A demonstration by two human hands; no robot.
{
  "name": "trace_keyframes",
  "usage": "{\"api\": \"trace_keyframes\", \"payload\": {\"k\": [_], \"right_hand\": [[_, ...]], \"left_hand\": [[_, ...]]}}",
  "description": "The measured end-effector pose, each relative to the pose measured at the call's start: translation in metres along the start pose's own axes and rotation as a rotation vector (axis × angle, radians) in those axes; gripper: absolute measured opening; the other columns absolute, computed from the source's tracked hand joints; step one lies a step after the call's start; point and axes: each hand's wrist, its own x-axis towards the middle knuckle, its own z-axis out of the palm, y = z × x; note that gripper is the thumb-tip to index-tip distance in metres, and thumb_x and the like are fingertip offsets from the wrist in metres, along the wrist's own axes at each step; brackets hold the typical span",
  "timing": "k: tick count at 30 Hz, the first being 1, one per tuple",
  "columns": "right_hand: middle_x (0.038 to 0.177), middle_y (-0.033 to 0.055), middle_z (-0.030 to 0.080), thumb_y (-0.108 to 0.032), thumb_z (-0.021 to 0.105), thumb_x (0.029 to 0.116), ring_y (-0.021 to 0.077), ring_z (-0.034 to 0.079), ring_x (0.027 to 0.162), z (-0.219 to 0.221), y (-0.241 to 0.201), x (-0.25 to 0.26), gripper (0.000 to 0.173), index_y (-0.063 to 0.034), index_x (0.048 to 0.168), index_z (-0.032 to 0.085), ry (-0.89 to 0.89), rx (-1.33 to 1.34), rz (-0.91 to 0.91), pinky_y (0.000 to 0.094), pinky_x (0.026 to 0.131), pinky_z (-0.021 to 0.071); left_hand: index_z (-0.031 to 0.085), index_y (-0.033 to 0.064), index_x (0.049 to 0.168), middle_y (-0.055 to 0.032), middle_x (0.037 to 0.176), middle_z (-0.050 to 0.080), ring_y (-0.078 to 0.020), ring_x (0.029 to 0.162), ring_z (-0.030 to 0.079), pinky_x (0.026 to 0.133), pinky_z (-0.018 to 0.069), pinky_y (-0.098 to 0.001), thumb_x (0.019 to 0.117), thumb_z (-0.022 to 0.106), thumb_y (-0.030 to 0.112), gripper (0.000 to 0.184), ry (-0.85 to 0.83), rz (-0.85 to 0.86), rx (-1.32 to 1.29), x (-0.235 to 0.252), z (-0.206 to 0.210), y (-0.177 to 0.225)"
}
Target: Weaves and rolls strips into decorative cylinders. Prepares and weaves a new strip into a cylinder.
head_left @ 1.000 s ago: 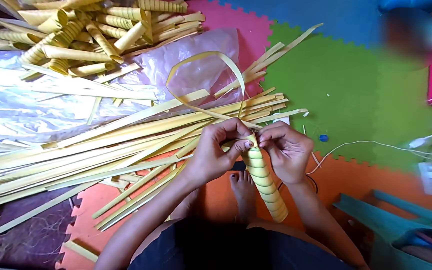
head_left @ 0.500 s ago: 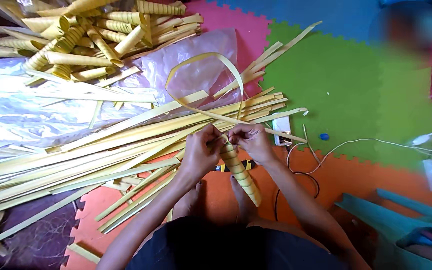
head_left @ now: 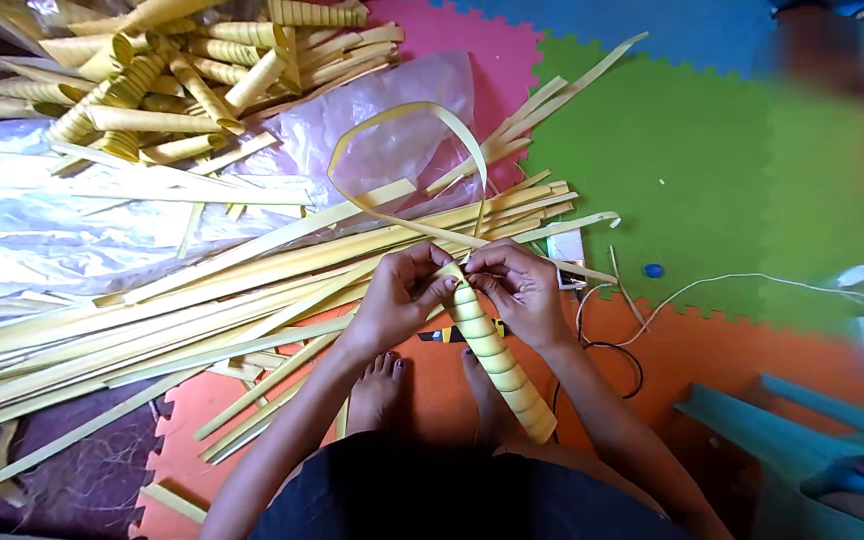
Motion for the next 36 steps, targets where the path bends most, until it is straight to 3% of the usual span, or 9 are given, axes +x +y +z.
{"api": "trace_keyframes", "payload": {"k": [10,14,16,18,21,24,27,31,36], "right_hand": [[0.094,0.0087,0.07,0.012,0.07,0.0857,0.0065,0.069,0.085,0.011,0.003,0.001,0.006,0.0058,0.087,0.07,0.082,-0.003,-0.092,0.0198,0.075,0.0598],[0.093,0.0061,0.073,0.011,0.072,0.0838,0.0057,0.07,0.085,-0.001,0.013,0.004,0.008,0.0038,0.086,0.072,-0.045,0.032,-0.057,0.0214,0.079,0.0605],[0.088,0.0067,0.075,0.008,0.074,0.0834,0.0081,0.071,0.081,-0.004,0.023,-0.003,0.007,0.0017,0.086,0.076,-0.155,-0.125,0.022,0.026,0.078,0.0614],[0.087,0.0087,0.075,-0.003,0.07,0.0926,0.0154,0.072,0.077,-0.002,0.035,-0.02,0.008,-0.0018,0.096,0.078,-0.301,-0.373,0.269,0.0361,0.076,0.0613],[0.117,0.0239,0.068,-0.016,0.061,0.1018,0.0375,0.067,0.109,0.008,0.059,-0.052,0.029,0.003,0.122,0.068,-0.621,-0.61,0.69,0.0538,0.099,0.0512],[0.14,0.0275,0.054,-0.011,0.075,0.0907,0.0457,0.049,0.133,0.025,0.095,-0.082,0.049,0.0062,0.134,0.058,-0.833,-0.812,0.75,0.062,0.106,0.0421],[0.139,0.026,0.055,-0.012,0.071,0.095,0.0457,0.049,0.133,0.027,0.104,-0.089,0.047,0.0053,0.136,0.057,-0.889,-0.883,0.704,0.0613,0.105,0.043],[0.131,0.028,0.059,-0.023,0.063,0.1014,0.0437,0.057,0.124,0.008,0.086,-0.088,0.043,0.0047,0.134,0.059,-0.894,-0.708,0.536,0.0526,0.105,0.0473],[0.124,0.0165,0.067,-0.015,0.048,0.1037,0.02,0.067,0.111,-0.01,0.012,-0.07,0.038,-0.0036,0.137,0.063,-0.44,-0.346,0.298,0.0341,0.098,0.0545]], "left_hand": [[0.061,0.0066,0.09,0.0007,0.075,0.067,-0.0035,0.065,0.064,0.06,0.0548,-0.019,0.0874,0.067,-0.005,0.014,0.186,0.079,0.195,-0.003,0.011,0.003],[0.063,0.0069,0.092,0.0021,0.069,0.065,-0.0023,0.056,0.059,0.052,0.0492,-0.0182,0.0905,0.069,0.001,0.009,0.072,0.006,0.26,-0.003,0.001,-0.003],[0.069,0.0052,0.092,0.0001,0.063,0.063,-0.0067,0.05,0.054,0.048,0.0451,-0.0246,0.0957,0.07,0.009,0.005,-0.056,-0.067,0.428,-0.007,-0.016,-0.009],[0.072,0.0049,0.09,-0.0016,0.062,0.062,-0.0096,0.049,0.053,0.049,0.0456,-0.03,0.0985,0.066,0.011,0.012,-0.096,-0.056,0.551,-0.012,-0.038,-0.014],[0.072,0.0004,0.092,-0.0002,0.071,0.065,-0.002,0.06,0.057,0.06,0.0505,-0.0243,0.0969,0.061,0.006,0.013,0.085,-0.024,0.553,-0.018,-0.075,-0.007],[0.068,-0.0014,0.111,-0.002,0.104,0.072,-0.0034,0.094,0.069,0.086,0.0598,-0.0258,0.0897,0.064,-0.002,0.021,0.265,0.017,0.386,-0.032,-0.104,-0.004],[0.066,0.0023,0.109,0.0002,0.11,0.069,-0.005,0.102,0.067,0.088,0.0602,-0.0274,0.0806,0.066,-0.009,0.031,0.417,0.006,0.24,-0.037,-0.114,-0.01],[0.065,0.0136,0.097,0.0103,0.092,0.07,-0.0008,0.088,0.067,0.081,0.0583,-0.0229,0.0836,0.065,-0.007,0.024,0.533,0.014,0.085,-0.031,-0.113,-0.024],[0.066,0.0108,0.099,0.007,0.087,0.071,-0.0032,0.08,0.068,0.076,0.0601,-0.0241,0.0853,0.065,-0.008,0.023,0.446,-0.072,-0.044,-0.019,-0.085,-0.022]]}}
